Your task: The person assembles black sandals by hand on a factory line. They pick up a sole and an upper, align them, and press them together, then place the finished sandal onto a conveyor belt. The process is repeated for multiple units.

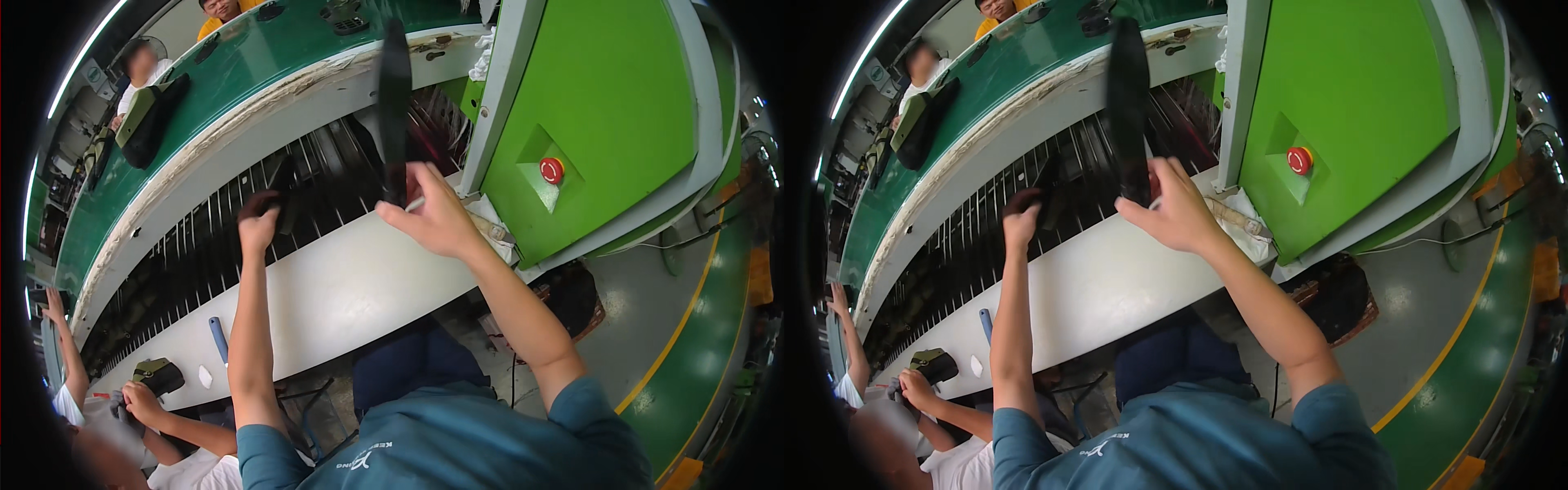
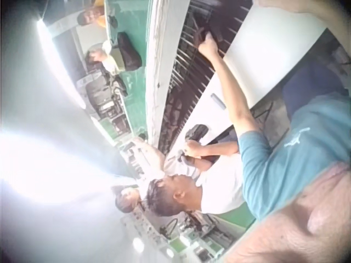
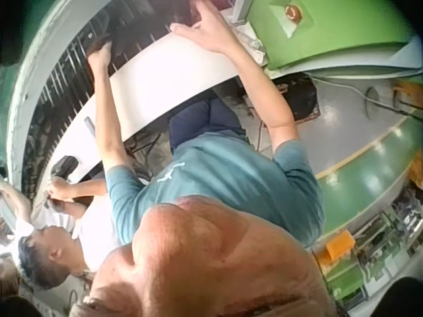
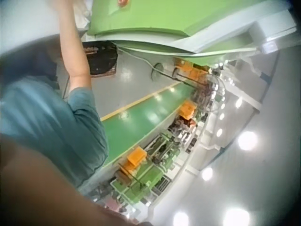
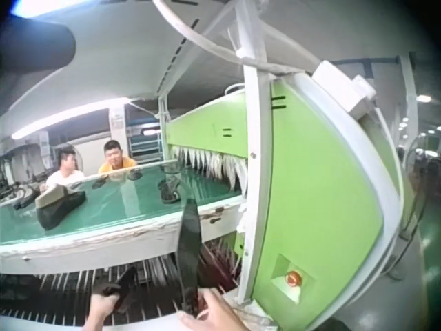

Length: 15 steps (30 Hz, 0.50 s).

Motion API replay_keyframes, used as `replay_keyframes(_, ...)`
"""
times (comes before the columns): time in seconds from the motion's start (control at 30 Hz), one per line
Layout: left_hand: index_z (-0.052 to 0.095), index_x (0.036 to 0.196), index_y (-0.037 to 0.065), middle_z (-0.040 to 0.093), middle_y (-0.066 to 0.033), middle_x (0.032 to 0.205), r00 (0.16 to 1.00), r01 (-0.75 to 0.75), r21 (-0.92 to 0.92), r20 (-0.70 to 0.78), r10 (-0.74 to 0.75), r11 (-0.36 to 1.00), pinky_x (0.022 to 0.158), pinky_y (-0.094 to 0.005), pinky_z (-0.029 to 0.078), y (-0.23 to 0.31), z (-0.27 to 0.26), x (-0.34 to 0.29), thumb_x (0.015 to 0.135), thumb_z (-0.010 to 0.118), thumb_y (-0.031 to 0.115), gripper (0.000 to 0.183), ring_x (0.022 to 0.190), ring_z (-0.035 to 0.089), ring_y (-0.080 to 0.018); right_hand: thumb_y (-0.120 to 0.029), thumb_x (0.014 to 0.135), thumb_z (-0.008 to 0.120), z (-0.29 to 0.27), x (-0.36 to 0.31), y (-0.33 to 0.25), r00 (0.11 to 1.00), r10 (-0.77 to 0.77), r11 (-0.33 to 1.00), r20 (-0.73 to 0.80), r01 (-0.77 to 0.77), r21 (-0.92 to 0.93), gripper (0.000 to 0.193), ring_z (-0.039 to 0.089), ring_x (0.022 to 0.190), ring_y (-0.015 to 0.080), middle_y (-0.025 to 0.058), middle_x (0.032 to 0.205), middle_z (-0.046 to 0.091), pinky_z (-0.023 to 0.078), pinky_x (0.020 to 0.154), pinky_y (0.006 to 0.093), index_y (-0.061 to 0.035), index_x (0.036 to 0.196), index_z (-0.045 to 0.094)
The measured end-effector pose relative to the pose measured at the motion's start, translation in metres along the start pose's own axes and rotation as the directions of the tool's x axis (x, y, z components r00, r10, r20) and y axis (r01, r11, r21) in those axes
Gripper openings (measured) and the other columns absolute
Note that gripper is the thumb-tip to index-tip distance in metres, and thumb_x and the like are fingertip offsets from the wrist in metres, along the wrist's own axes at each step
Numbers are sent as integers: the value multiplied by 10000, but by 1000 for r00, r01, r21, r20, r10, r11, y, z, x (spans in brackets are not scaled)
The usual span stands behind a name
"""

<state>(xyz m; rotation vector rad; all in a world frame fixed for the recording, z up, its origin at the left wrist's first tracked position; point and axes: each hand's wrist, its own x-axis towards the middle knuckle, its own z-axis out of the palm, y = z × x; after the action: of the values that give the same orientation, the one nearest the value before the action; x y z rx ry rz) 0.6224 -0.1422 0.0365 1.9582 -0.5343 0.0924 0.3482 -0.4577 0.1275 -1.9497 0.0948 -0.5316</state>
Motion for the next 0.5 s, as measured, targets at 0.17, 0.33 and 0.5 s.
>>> replay_keyframes(0.17,836,1142,21,749,-233,1429,981,-188,95,61,183,978,1183,-394,470,117,-50,-103,860,692,24,317,1313,708,-272,-201,1066,689,6,-38,48,968,239,792,-73,-151,592,453,719,992,175,87,1097,700,597,863,328,21,1435,547)
replay_keyframes(0.33,833,1027,106,766,-101,1437,907,-390,448,339,250,805,1157,-489,528,188,-11,-212,714,763,-39,353,1471,608,-422,-212,1150,617,13,-43,24,929,370,656,8,-267,706,351,734,904,178,105,1015,730,603,841,339,14,1415,570)
replay_keyframes(0.5,794,1129,81,784,-92,1283,928,-370,338,175,328,866,1067,-489,534,199,18,-213,832,862,112,307,1252,690,-358,-143,1127,629,32,-68,-17,988,132,745,76,-149,651,447,722,946,167,110,1083,748,584,898,344,39,1515,506)
